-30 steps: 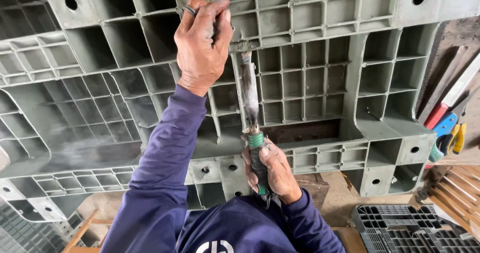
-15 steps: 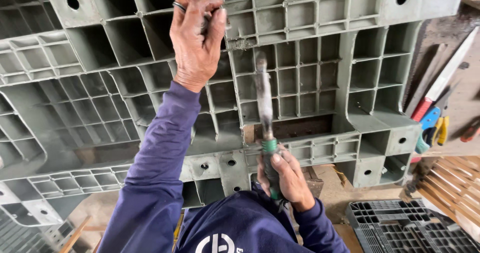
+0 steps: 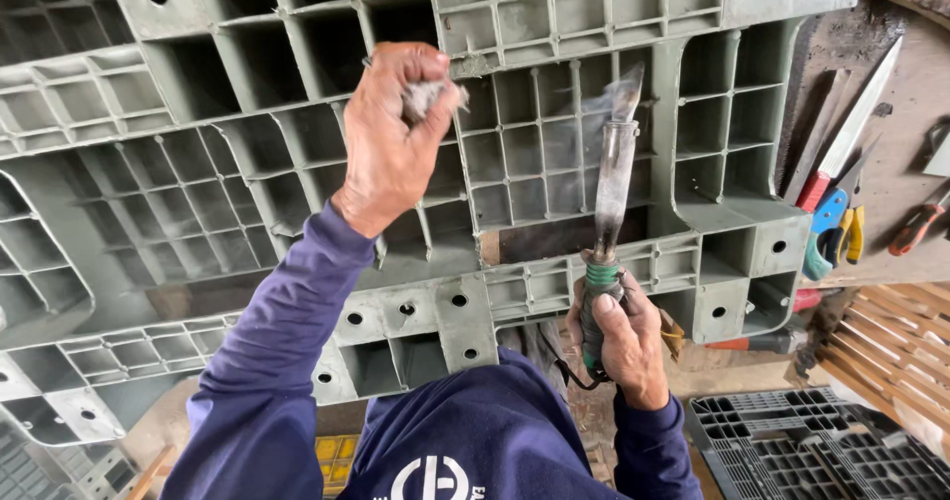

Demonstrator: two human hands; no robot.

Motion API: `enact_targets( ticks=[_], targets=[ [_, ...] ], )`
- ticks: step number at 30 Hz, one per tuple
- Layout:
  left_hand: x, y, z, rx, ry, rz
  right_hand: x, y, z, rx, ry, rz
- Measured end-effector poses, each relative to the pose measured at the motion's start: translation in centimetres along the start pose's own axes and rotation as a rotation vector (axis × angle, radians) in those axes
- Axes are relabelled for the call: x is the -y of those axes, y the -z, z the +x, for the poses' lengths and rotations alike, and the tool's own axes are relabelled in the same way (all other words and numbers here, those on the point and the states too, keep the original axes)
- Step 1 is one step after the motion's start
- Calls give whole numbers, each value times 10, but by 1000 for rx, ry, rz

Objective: The person flips a green plastic pallet over, uses a soldering iron to melt and bond plastic fragments into a crack, and smooths the repaired section using the tip of the tool.

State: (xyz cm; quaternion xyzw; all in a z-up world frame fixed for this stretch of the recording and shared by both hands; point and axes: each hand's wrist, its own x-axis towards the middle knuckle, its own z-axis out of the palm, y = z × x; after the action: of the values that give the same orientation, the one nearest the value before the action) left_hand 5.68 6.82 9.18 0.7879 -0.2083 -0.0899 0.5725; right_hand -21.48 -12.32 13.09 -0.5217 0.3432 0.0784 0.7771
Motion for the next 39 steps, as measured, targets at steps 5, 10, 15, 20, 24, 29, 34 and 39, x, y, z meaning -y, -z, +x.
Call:
enact_targets(
  ticks=[5,10,15,20,24,29,34,39],
  targets=[
    [6,3,29,83,287,-516,-9,-14,1,56,11,109],
    [22,-18,43,186,95,92,-17,-15,4,94,-13,151],
    [38,-47,46,170,-306,772,-13,-12,10,75,-27,127],
    [44,-60,49,228,-293,1032,-5,-9,17,67,1,121],
    [43,-51,53,366,-219,1033,0,-5,22,67,20,109],
    [36,3,63,181,-82,255,2,-3,24,66,32,116],
    [29,2,20,132,-227,609,0,-3,30,77,33,97],
    [34,-15,-5,113,-296,825,0,-5,30,70,25,78]
  ],
)
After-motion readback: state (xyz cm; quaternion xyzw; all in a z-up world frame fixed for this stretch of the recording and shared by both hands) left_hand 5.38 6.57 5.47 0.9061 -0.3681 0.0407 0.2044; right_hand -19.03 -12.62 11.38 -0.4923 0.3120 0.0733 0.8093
